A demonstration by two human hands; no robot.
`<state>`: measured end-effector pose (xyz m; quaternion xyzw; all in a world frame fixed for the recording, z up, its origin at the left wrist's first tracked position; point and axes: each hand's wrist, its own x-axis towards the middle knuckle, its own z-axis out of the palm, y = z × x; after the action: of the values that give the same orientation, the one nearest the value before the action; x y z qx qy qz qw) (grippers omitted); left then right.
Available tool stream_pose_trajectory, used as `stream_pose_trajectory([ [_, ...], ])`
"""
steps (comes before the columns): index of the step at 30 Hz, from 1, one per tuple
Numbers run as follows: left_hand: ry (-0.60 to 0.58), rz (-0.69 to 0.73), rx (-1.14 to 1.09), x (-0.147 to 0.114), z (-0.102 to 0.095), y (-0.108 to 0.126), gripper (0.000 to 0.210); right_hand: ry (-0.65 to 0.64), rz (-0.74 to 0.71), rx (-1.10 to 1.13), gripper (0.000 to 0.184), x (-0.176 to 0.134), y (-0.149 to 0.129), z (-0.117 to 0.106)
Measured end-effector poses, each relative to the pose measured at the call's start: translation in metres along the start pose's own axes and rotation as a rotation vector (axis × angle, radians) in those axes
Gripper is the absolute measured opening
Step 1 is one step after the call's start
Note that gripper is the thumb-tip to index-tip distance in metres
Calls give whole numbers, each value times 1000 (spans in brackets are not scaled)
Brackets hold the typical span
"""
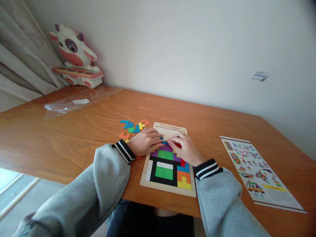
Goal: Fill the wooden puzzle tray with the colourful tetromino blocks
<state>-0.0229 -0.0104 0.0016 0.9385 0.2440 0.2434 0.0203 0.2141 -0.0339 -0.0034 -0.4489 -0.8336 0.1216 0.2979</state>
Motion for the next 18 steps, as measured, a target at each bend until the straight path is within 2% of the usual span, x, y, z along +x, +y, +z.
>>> stream_pose_trajectory([
  [3, 32, 3, -12, 0, -7, -5, 29, 5, -1, 22, 20, -1, -1, -3],
  [6, 63, 20, -17, -6, -24, -12, 26, 42, 14, 53, 20, -1, 0, -8],
  [8, 49, 58, -39, -16, -38, -14, 26, 82, 32, 56, 20, -2, 2, -12],
  [11, 56, 31, -81, -39, -53, -13, 33, 140, 54, 27, 19, -2, 6, -16],
  [15, 57, 13, -92, -68, -54, -6, 32, 168, 59, -3, 18, -3, 8, -18],
  [18, 82, 35, -88, -79, -48, -3, 28, 177, 41, -18, 17, -3, 9, -16],
])
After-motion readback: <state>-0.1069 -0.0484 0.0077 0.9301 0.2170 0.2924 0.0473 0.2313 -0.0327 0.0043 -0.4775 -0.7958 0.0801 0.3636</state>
